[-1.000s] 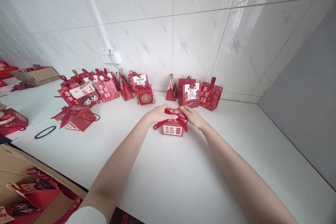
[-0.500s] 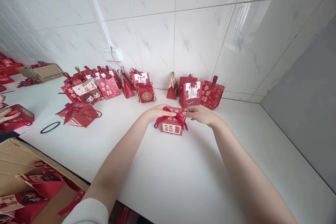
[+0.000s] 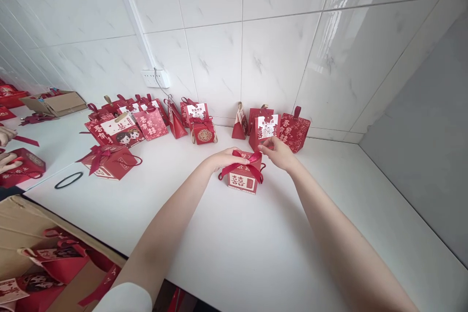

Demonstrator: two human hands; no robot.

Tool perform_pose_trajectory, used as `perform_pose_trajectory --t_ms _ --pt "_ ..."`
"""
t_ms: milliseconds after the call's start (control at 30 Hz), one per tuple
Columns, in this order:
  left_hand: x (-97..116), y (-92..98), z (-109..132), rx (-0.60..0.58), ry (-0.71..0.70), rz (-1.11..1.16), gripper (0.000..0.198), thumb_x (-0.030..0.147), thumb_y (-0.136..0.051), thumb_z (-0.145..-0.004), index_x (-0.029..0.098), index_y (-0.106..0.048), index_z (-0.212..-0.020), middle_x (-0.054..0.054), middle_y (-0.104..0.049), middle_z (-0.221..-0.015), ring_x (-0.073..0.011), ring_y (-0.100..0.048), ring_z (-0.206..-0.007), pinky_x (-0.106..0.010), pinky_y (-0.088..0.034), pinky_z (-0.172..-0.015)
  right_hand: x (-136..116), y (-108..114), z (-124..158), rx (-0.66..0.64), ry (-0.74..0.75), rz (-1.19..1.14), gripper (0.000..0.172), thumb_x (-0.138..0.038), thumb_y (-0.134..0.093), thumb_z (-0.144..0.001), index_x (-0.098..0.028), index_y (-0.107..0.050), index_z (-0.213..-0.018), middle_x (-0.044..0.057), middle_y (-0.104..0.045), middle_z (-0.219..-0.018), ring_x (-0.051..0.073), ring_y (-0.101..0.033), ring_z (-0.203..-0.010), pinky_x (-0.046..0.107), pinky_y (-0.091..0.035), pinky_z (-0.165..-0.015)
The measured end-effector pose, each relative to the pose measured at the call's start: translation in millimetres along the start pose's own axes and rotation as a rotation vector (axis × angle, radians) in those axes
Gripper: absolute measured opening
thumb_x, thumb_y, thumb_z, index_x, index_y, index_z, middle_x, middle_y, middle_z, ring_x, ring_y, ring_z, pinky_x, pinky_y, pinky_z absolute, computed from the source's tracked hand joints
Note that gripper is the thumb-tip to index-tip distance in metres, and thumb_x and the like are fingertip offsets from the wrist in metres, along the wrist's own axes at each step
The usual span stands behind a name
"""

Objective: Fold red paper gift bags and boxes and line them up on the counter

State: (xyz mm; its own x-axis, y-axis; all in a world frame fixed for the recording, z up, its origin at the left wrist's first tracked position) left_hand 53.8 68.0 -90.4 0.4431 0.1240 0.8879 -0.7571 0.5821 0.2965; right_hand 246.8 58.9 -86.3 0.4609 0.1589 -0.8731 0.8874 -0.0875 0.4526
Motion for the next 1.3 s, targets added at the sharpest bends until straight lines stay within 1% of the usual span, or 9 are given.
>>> perform_pose_trajectory --t_ms 200,367,533,633,800,900,1000,1100,1300 --pt "15 29.4 8 0.218 -0.186 -0.072 0.059 0.067 -0.052 -0.074 0.027 -0.053 -0.116 -0.006 -0.052 -0.134 -0.0230 -0.051 -0.122 -0.030 -0.047 -0.090 -21 9 22 -0.313 0.219 0.230 0.096 -0.049 -0.076 -0.061 -0.027 -0.030 -0.142 0.014 -0.048 -0.135 0.030 -0.057 -0.110 0.040 -0.050 -0.081" --pt "15 55.1 13 0.309 -0.165 -0.068 0.058 0.069 -0.049 -0.074 0.024 -0.058 -0.109 -0.009 -0.053 -0.133 -0.0236 -0.052 -0.120 -0.031 -0.048 -0.089 -34 -3 34 -0.313 0.276 0.405 0.110 -0.054 -0.078 -0.054 -0.030 -0.022 -0.146 0.016 -0.041 -0.140 0.037 -0.048 -0.121 0.046 -0.047 -0.084" --pt "19 57.9 18 0.301 -0.184 -0.083 0.054 0.068 -0.052 -0.073 0.022 -0.061 -0.099 -0.009 -0.061 -0.121 -0.0223 -0.058 -0.110 -0.034 -0.047 -0.091 -48 -24 38 -0.322 0.326 0.480 0.119 -0.052 -0.079 -0.053 -0.033 -0.011 -0.148 0.016 -0.047 -0.131 0.040 -0.046 -0.119 0.053 -0.041 -0.090" --pt "24 54.2 21 0.295 -0.212 -0.129 0.050 0.067 -0.052 -0.074 0.024 -0.061 -0.098 -0.006 -0.061 -0.119 -0.0210 -0.055 -0.113 -0.033 -0.044 -0.095 -47 -35 36 -0.289 0.320 0.558 0.117 -0.041 -0.080 -0.055 -0.030 -0.011 -0.149 0.015 -0.052 -0.118 0.041 -0.049 -0.112 0.055 -0.040 -0.089" --pt "23 53.8 20 0.336 -0.199 -0.159 0.049 0.068 -0.051 -0.074 0.028 -0.061 -0.101 -0.003 -0.062 -0.120 -0.0220 -0.055 -0.114 -0.036 -0.038 -0.100 -46 -40 32 -0.051 0.607 0.651 0.094 -0.022 -0.065 -0.072 -0.030 -0.011 -0.149 0.014 -0.044 -0.129 0.039 -0.039 -0.121 0.058 -0.027 -0.101" --pt "17 50.8 17 0.267 -0.128 -0.176 0.052 0.069 -0.052 -0.073 0.031 -0.062 -0.106 -0.002 -0.060 -0.124 -0.0242 -0.056 -0.112 -0.038 -0.038 -0.100 -40 -40 29 -0.092 0.657 0.622 0.095 -0.023 -0.066 -0.073 -0.030 -0.009 -0.149 0.012 -0.039 -0.137 0.036 -0.034 -0.127 0.055 -0.028 -0.104" --pt "12 47.4 17 0.157 -0.094 -0.193 0.054 0.069 -0.051 -0.073 0.036 -0.060 -0.115 -0.001 -0.057 -0.129 -0.0248 -0.057 -0.111 -0.036 -0.042 -0.096 -37 -36 27 -0.183 0.556 0.400 0.097 -0.046 -0.066 -0.074 -0.031 -0.006 -0.149 0.009 -0.028 -0.147 0.033 -0.027 -0.135 0.052 -0.030 -0.106" --pt "7 45.9 17 0.040 -0.053 -0.167 0.062 0.070 -0.049 -0.073 0.039 -0.050 -0.127 -0.001 -0.050 -0.138 -0.0249 -0.060 -0.106 -0.035 -0.044 -0.092 -32 -33 23 -0.162 0.386 0.049 0.075 -0.056 -0.047 -0.086 -0.032 -0.012 -0.148 0.005 -0.021 -0.153 0.027 -0.020 -0.140 0.048 -0.025 -0.110" --pt "-5 39.4 9 -0.211 -0.039 0.055 0.072 0.074 -0.037 -0.077 0.043 -0.026 -0.141 -0.005 -0.037 -0.146 -0.0256 -0.062 -0.099 -0.042 -0.049 -0.085 14 -54 14 -0.018 0.149 -0.679 0.045 -0.058 -0.029 -0.092 -0.035 -0.047 -0.126 -0.001 -0.044 -0.141 0.025 -0.042 -0.128 0.047 -0.032 -0.107"
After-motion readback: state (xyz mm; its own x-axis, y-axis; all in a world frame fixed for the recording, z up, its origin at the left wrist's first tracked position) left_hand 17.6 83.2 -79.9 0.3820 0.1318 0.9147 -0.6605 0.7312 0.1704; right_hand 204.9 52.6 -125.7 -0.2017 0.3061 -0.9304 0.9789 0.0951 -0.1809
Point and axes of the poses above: each hand's wrist, its own z-axis away from the middle knuckle, its own y-axis out of the back of the hand, x = y × z, the point moved 5 cm from there along -z, towards the middle knuckle
